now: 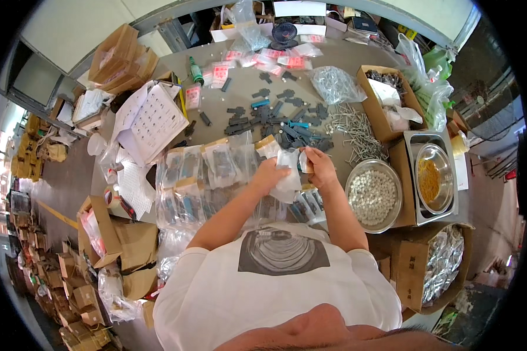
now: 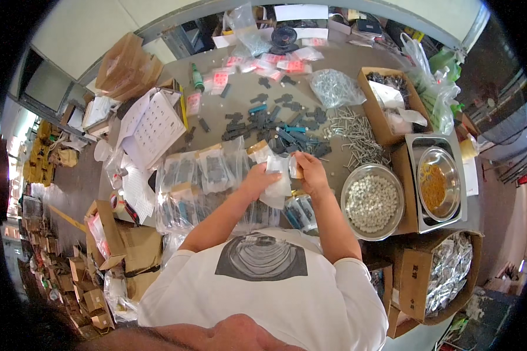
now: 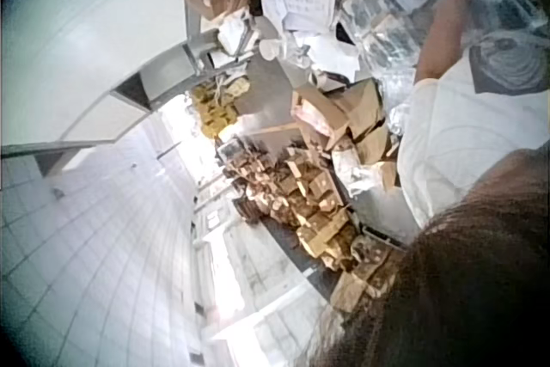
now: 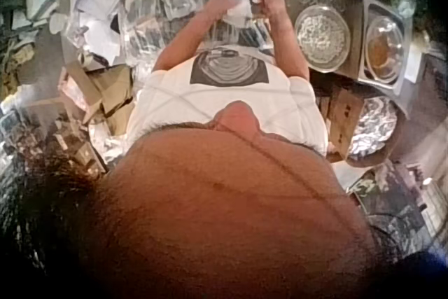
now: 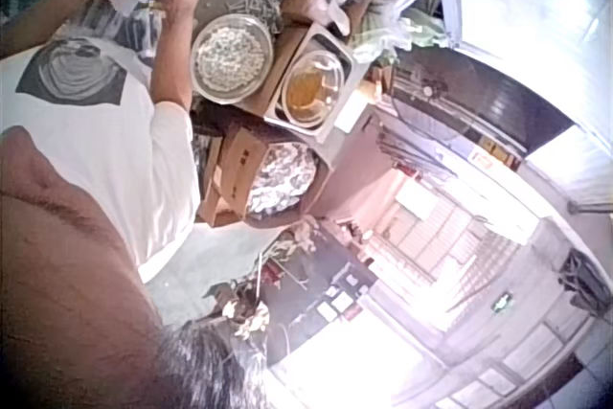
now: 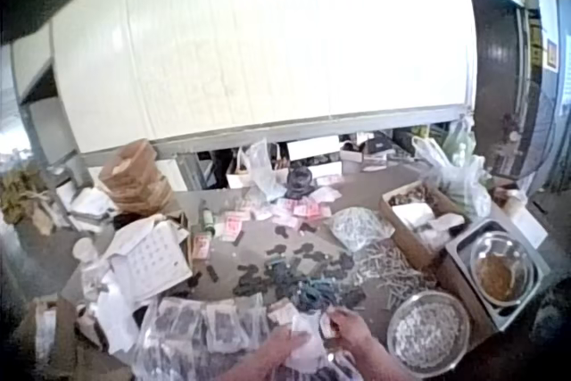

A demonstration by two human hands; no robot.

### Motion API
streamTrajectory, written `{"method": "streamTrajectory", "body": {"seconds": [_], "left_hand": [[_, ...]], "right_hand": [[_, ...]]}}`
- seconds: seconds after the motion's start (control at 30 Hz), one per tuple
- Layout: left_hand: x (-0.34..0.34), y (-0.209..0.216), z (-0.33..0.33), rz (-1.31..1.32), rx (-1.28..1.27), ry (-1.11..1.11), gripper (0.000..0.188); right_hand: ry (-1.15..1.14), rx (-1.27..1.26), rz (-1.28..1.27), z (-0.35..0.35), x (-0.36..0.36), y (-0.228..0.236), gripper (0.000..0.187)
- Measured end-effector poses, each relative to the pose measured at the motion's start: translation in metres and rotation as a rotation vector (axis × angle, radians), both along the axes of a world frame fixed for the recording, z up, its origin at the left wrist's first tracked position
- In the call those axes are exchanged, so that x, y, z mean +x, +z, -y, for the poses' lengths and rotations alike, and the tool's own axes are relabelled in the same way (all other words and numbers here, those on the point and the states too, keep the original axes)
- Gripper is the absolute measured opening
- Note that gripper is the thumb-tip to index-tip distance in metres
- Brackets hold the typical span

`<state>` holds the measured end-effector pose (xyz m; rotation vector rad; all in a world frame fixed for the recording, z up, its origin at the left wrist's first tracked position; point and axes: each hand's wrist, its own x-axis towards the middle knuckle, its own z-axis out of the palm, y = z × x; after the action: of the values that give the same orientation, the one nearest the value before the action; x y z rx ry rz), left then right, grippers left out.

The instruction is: The person stands at a cluttered workbench in a warehouse, picking up small blue and black plastic components and placing them into small clear plastic bags. The person repeatedly moves between the table and a cardboard box on the floor to retrieve more components and packaging materials.

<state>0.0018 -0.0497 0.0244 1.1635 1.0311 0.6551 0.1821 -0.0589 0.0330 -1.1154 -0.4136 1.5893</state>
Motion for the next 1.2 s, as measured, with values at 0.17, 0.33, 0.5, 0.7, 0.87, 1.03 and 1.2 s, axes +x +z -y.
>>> {"method": "streamTrajectory", "body": {"seconds": [0.17,0.33,0.5,0.7,0.87,1.03,1.2], "left_hand": [[0.008,0.012,0.006,-0.069,0.015,0.004,0.035],[0.006,0.011,0.006,-0.112,0.333,-0.01,0.044],[-0.001,0.002,0.003,-0.104,0.559,0.17,0.061],[-0.008,0.017,-0.003,-0.24,0.692,0.056,0.031],[-0.013,0.016,-0.004,-0.364,0.682,-0.01,0.018],[-0.025,0.019,-0.003,-0.65,0.786,-0.077,0.021],[-0.01,0.04,0.009,-0.486,0.533,-0.247,0.033]], "right_hand": [[0.0,0.159,0.572,0.009,-0.009,-0.006,0.022],[0.012,0.221,0.622,0.014,-0.01,-0.021,0.026],[0.528,0.186,1.188,0.023,0.008,-0.061,0.03],[0.953,0.3,1.752,0.057,-0.021,-0.054,0.036],[0.952,0.405,1.706,0.049,-0.02,-0.077,0.029],[0.719,0.347,1.079,0.032,0.02,-0.038,0.019],[0.393,0.289,0.477,0.027,0.029,-0.005,0.033]]}}
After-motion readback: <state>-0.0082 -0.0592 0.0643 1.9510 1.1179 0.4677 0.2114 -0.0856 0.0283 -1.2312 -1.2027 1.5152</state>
